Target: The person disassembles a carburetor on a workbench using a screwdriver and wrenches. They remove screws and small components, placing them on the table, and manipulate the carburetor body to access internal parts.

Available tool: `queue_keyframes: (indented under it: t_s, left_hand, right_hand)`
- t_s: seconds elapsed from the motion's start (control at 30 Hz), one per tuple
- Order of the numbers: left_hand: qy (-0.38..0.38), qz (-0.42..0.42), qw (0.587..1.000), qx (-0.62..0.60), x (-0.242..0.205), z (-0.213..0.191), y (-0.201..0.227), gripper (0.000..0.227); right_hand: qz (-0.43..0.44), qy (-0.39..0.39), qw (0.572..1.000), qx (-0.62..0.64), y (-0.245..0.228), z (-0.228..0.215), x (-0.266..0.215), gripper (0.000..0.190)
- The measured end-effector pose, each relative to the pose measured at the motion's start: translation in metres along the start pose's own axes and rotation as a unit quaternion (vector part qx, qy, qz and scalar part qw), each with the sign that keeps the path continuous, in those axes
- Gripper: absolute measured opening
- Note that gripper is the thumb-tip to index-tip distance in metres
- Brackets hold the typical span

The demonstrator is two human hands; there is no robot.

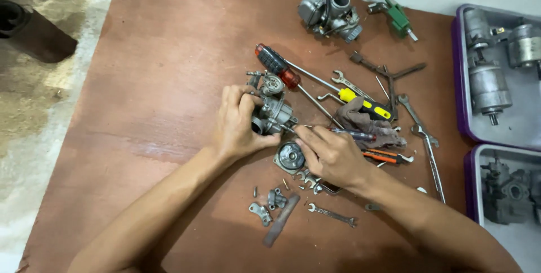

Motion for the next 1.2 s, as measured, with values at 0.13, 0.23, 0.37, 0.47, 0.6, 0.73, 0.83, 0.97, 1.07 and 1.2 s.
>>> queue_keyframes:
  t_s: [0.13,0.23,0.37,0.47,0.6,0.73,0.83,0.97,1.07,1.2]
  left_hand:
    - [-0.004,-0.007,1.0,0.0,0.003,-0.002,0.002,0.064]
    - [-0.007,-0.02,1.0,-0.005,0.001,-0.001,-0.001,0.065]
    - [-0.009,-0.007,1.0,-0.008,0.002,-0.002,-0.001,0.066]
    - [-0.01,-0.004,1.0,-0.013,0.0,0.002,-0.004,0.067]
    - [-0.009,-0.003,1.0,-0.012,0.008,-0.003,0.0,0.068]
    - [-0.019,-0.003,1.0,-0.013,0.013,-0.008,0.0,0.067]
    - [-0.019,-0.01,0.999,-0.026,0.014,-0.009,0.0,0.068]
    - [-0.022,-0.023,0.999,-0.038,0.014,-0.011,-0.002,0.067]
    - [-0.028,-0.034,0.998,-0.043,0.01,-0.007,-0.002,0.067]
    - [-0.026,-0.056,0.998,-0.029,0.011,-0.009,-0.007,0.07]
  right_hand:
    - [0.034,-0.006,0.998,0.061,0.004,0.003,-0.002,0.02]
    - [0.052,-0.009,0.995,0.086,0.004,0.005,-0.003,0.02]
    - [0.081,-0.021,0.981,0.175,0.003,0.0,0.002,0.02]
    - [0.091,-0.022,0.978,0.189,0.004,-0.002,0.0,0.021]
    - [0.095,-0.041,0.979,0.176,0.004,-0.004,0.003,0.021]
    - [0.102,-0.039,0.976,0.191,0.003,-0.018,0.012,0.019]
    - [0.116,-0.043,0.978,0.17,0.018,-0.014,0.003,0.025]
    - [0.105,0.022,0.983,0.149,0.028,0.002,0.008,0.048]
    - [0.097,0.031,0.978,0.182,0.025,0.019,0.006,0.061]
    - [0.073,0.047,0.979,0.182,0.024,0.035,0.017,0.062]
Point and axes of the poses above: each hand's wrist, its own x-axis towards the middle knuckle, its own z-axis out of the palm, y = z × x, the point moved 2 cm from there along x, towards the middle knuckle, and after that the axes turned 9 degrees about -x, right-handed, at the moved point
